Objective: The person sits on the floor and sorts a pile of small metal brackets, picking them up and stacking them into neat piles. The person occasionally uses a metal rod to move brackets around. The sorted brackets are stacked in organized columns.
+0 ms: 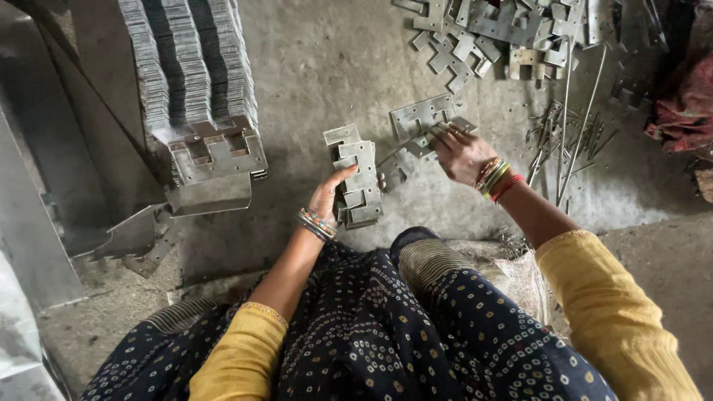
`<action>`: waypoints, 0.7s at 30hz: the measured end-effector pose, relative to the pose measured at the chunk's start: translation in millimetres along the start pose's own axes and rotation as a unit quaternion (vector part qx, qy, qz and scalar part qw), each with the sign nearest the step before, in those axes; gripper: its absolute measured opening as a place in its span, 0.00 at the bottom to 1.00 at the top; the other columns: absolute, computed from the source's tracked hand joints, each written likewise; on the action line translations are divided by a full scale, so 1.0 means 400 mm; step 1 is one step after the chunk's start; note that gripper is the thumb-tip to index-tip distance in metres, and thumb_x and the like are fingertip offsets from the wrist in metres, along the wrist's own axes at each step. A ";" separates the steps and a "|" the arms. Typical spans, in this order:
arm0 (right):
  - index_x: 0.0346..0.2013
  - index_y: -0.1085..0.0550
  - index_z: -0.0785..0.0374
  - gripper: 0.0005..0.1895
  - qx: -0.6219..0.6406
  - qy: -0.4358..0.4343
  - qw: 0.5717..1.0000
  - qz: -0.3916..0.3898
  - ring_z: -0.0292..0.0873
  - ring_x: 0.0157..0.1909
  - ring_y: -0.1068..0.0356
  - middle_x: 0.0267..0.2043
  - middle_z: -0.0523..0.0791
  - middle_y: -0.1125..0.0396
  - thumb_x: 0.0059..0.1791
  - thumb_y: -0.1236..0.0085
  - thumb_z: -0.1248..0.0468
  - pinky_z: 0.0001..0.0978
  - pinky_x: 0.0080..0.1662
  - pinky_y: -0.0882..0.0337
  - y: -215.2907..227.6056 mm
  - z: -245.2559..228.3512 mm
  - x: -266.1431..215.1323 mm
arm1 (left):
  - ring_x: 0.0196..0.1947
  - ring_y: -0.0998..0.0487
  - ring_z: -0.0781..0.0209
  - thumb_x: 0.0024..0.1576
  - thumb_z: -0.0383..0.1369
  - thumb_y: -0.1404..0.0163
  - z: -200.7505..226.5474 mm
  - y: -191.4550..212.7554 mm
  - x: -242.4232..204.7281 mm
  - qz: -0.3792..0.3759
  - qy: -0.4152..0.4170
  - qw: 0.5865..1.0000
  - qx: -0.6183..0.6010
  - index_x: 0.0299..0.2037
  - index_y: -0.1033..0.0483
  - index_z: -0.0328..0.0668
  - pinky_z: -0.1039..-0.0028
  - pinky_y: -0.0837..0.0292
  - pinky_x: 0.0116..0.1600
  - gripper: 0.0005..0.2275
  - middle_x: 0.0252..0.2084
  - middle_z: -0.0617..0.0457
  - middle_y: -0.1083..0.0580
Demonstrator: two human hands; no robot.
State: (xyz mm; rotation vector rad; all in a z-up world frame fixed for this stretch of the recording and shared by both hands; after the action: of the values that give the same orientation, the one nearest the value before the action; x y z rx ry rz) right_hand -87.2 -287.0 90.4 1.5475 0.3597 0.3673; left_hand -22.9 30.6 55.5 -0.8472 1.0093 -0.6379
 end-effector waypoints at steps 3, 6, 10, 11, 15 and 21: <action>0.57 0.27 0.70 0.18 -0.023 0.053 0.991 0.123 0.54 0.69 0.33 0.66 0.56 0.34 0.52 0.42 0.73 0.46 0.69 0.35 0.052 -0.049 0.023 | 0.46 0.19 0.51 0.58 0.47 0.42 -0.018 0.052 0.030 0.094 -0.018 0.995 0.014 0.60 0.28 0.35 0.60 0.21 0.50 0.27 0.52 0.43 0.23; 0.58 0.28 0.68 0.22 0.030 0.050 0.991 0.122 0.55 0.72 0.36 0.69 0.54 0.36 0.48 0.42 0.70 0.51 0.72 0.39 0.084 -0.113 0.042 | 0.53 0.23 0.49 0.57 0.54 0.48 -0.038 0.115 0.059 0.136 -0.018 0.990 -0.012 0.65 0.34 0.37 0.54 0.26 0.57 0.32 0.58 0.41 0.27; 0.61 0.28 0.56 0.30 -0.016 -0.007 0.999 -0.034 0.50 0.73 0.42 0.69 0.44 0.37 0.43 0.39 0.65 0.52 0.71 0.45 0.069 -0.133 0.082 | 0.74 0.45 0.68 0.61 0.56 0.54 -0.051 0.187 0.104 0.156 -0.160 0.961 0.162 0.77 0.47 0.44 0.68 0.55 0.74 0.38 0.75 0.60 0.42; 0.62 0.28 0.54 0.31 -0.014 -0.014 0.999 -0.046 0.49 0.72 0.41 0.67 0.43 0.36 0.43 0.39 0.65 0.53 0.70 0.45 0.057 -0.131 0.094 | 0.74 0.49 0.69 0.61 0.56 0.55 -0.058 0.204 0.110 0.166 -0.147 0.957 0.187 0.77 0.49 0.46 0.68 0.60 0.73 0.37 0.75 0.62 0.44; 0.58 0.27 0.54 0.30 0.073 -0.102 0.984 -0.127 0.50 0.63 0.37 0.56 0.46 0.33 0.40 0.37 0.62 0.50 0.63 0.37 0.023 -0.108 0.111 | 0.69 0.33 0.62 0.62 0.51 0.52 -0.096 0.254 0.122 0.124 -0.087 0.970 0.190 0.68 0.32 0.37 0.68 0.44 0.72 0.30 0.69 0.51 0.31; 0.43 0.26 0.55 0.12 0.121 -0.235 0.947 -0.183 0.52 0.50 0.29 0.44 0.45 0.32 0.45 0.39 0.63 0.47 0.47 0.27 0.062 -0.084 0.083 | 0.52 0.21 0.60 0.61 0.42 0.48 -0.089 0.261 0.112 0.020 -0.116 0.983 0.138 0.53 0.21 0.33 0.67 0.26 0.59 0.19 0.53 0.50 0.21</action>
State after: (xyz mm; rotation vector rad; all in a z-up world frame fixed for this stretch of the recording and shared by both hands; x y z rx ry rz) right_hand -72.4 -242.1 115.8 1.7073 0.3151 -0.3478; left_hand -29.3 39.9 -63.2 -0.6388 0.7064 -0.6128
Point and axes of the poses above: each hand's wrist, its own x-axis towards the middle knuckle, its own y-axis out of the back of the hand, z = x × y, the point moved 1 cm from there along x, towards the middle knuckle
